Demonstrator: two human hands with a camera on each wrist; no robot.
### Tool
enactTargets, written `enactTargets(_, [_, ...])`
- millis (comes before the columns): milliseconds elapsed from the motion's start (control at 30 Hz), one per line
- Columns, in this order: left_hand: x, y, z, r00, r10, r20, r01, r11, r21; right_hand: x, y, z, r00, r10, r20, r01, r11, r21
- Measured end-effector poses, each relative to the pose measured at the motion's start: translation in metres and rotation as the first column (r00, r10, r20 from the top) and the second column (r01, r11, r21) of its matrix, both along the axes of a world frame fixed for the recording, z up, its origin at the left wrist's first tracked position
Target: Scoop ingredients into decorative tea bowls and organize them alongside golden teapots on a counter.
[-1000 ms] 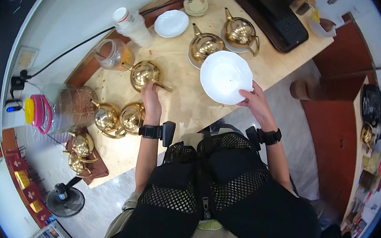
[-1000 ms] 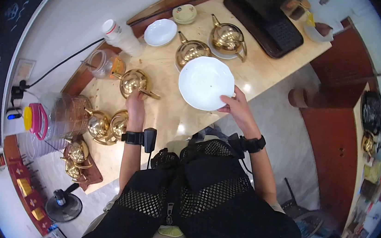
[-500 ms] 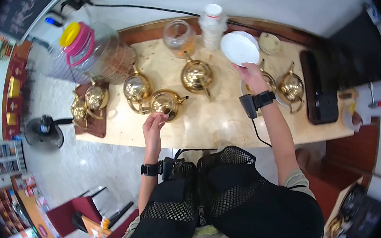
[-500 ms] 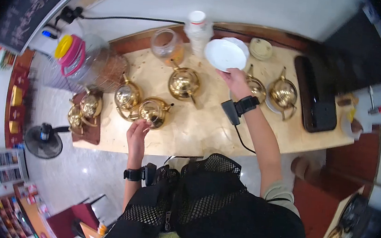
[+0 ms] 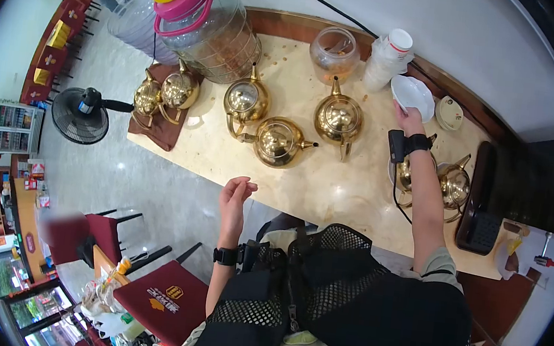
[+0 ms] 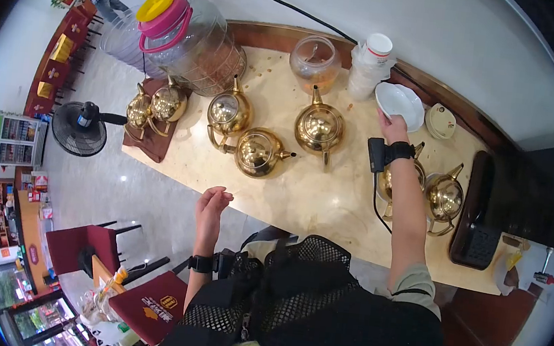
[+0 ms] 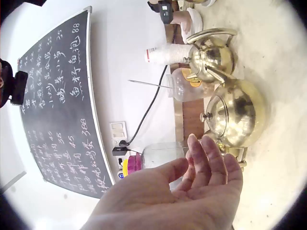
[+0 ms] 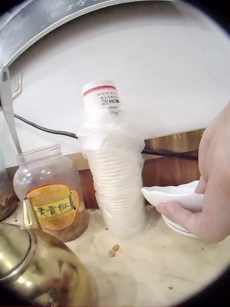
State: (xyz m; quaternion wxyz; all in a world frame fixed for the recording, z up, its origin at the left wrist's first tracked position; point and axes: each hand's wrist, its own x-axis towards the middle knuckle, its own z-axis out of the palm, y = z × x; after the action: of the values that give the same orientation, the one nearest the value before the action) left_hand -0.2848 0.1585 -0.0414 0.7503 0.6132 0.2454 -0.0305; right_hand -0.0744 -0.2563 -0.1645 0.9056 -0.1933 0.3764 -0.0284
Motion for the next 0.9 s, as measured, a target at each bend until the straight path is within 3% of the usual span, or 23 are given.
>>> enactTargets(167, [-0.002, -0.004, -0.004, 1.0, -0.005, -0.02, 0.005, 1.0, -0.013, -0.002, -0.002, -0.013, 0.994, -0.04, 0.102, 0.044, 0.998, -0.037])
enactTargets(500, [0.001, -0.002, -0.004, 1.0, -0.017, -0.016, 0.017, 1.0, 0.006, -0.012, -0.004, -0.017, 0.992, -0.008, 0.13, 0.037, 0.975, -0.219])
enactTargets(667, [0.002, 0.0, -0.006, 0.999, -0.039, -0.021, 0.039, 0.999, -0.011, -0.009, 0.0, -0.014, 0.995, -0.012, -0.097, -0.015, 0.96, -0.279])
enactTargets(767, [0.001, 0.002, -0.008, 0.998, -0.052, -0.021, 0.052, 0.998, -0.018, -0.007, -0.013, -0.043, 1.0, 0.019, 0.007, -0.017, 0.976, -0.215])
enactTargets(900, [0.001, 0.004, -0.005, 0.998, -0.059, -0.026, 0.058, 0.997, -0.048, -0.012, -0.011, -0.03, 0.999, 0.028, -0.038, -0.034, 0.986, -0.164])
